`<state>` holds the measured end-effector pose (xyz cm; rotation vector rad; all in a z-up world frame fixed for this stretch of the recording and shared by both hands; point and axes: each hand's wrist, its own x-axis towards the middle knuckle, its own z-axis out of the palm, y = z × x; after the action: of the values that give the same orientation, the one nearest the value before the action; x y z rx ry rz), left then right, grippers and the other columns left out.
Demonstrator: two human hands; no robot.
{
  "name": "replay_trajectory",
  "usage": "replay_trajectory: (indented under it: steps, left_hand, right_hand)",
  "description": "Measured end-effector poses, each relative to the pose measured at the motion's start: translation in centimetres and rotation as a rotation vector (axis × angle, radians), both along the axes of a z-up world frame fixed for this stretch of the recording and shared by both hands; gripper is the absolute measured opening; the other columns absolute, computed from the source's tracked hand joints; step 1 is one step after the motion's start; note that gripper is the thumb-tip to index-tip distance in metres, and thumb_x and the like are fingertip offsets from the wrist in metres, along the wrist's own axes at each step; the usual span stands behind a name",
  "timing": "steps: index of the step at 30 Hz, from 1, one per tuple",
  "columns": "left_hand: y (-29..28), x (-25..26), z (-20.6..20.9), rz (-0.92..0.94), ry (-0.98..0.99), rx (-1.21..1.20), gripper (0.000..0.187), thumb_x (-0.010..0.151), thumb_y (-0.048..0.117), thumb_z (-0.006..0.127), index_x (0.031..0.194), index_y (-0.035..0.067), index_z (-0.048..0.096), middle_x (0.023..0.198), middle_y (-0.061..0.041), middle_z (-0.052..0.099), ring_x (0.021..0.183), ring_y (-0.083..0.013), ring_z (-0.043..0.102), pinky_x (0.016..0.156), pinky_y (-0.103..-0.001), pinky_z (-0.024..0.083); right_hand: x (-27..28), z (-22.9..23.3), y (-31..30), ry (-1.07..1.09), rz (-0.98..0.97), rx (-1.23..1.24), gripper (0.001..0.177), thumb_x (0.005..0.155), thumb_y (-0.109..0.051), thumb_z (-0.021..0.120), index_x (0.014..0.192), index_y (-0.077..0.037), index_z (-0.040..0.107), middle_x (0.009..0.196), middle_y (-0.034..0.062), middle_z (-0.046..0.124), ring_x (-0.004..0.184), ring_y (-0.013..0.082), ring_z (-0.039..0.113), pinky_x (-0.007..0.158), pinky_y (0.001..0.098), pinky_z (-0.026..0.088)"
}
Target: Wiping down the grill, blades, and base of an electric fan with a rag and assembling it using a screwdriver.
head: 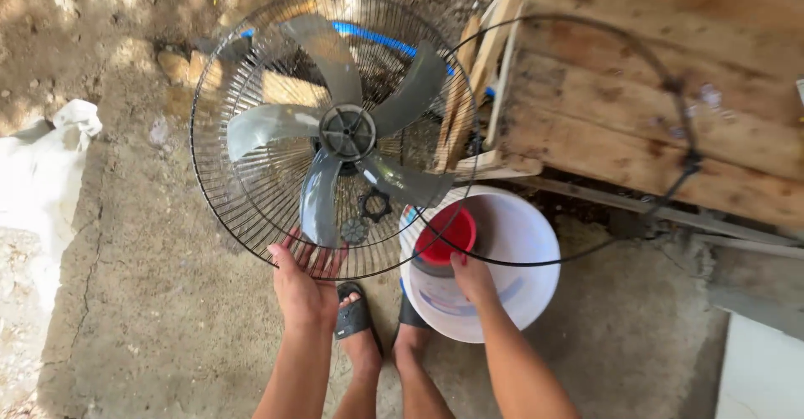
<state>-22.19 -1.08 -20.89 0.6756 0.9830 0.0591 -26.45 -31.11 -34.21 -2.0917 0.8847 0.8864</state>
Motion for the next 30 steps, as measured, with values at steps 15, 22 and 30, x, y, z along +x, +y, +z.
replay_trajectory:
  steps: [15,22,30]
  left_hand:
    - [-0.3,1.9,6.1,-0.007,-0.059,0.012,0.051,0.104,0.052,0.042,0.133,0.011,0.047,0.129,-0.016,0.058,0.108,-0.0345,0.064,0.086,-0.055,0.06]
    - [-0.2,3.7,8.5,-0.019,-0.043,0.033,0.047,0.106,0.05,0.041,0.132,0.011,0.047,0.127,-0.016,0.059,0.107,-0.0345,0.064,0.082,-0.053,0.06]
    - [-1.2,4.7,10.6,-0.008,-0.025,0.041,0.045,0.105,0.05,0.045,0.128,0.012,0.05,0.123,-0.015,0.061,0.102,-0.0349,0.066,0.081,-0.054,0.061]
  right_hand:
    - [-3.6,18.5,-4.7,0.01,0.255,0.038,0.051,0.092,-0.051,0.064,0.092,-0.001,0.074,0.06,0.0071,0.067,0.049,0.0192,0.066,0.047,0.0374,0.051]
    - [-3.3,25.4,-4.5,0.136,0.15,0.118,0.041,0.093,-0.047,0.06,0.094,-0.009,0.075,0.055,0.0011,0.052,0.044,0.0154,0.054,0.042,0.0361,0.044]
    - [-5.4,25.7,-7.7,0.013,0.274,0.042,0.044,0.09,-0.045,0.065,0.083,-0.001,0.07,0.062,0.007,0.061,0.063,0.0219,0.065,0.067,0.0419,0.05]
